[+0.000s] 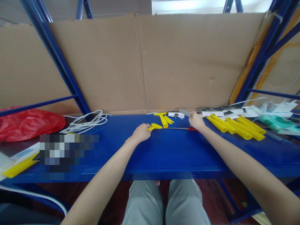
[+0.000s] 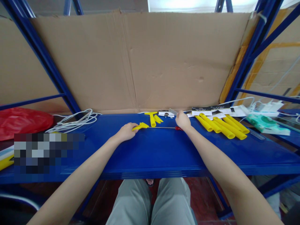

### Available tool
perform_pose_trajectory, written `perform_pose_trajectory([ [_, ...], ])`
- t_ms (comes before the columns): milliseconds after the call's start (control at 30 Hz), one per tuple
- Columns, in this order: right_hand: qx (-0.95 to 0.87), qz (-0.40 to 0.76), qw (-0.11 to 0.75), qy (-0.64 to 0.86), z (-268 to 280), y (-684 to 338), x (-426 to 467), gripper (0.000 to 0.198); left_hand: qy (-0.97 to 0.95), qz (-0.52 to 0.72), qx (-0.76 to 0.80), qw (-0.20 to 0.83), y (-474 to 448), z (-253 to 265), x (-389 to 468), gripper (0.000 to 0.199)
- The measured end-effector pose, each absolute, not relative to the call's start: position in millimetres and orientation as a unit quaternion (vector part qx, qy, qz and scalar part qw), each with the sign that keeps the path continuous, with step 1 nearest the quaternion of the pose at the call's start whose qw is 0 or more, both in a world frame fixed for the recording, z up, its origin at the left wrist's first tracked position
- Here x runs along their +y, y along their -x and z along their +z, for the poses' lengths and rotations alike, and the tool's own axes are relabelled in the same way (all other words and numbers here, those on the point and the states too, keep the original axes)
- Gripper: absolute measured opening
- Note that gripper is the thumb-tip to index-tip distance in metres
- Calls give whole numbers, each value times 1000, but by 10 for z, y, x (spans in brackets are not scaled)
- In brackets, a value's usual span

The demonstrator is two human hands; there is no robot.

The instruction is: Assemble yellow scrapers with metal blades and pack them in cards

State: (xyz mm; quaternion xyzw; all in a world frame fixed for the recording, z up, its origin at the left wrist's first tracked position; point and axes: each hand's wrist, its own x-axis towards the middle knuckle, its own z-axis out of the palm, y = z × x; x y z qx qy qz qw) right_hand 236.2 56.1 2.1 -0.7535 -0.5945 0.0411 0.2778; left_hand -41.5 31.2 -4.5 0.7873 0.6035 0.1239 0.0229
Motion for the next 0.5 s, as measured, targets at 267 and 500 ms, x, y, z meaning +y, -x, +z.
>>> perform_pose_trajectory([
  [267,-616,-11,209,759,-88,-2350,558,34,-790,132,598,16,417,-62,325,36],
  [500,-652,-21,164,740,-73,-2712,611,33,-797,129,590,12,405,-52,310,38],
])
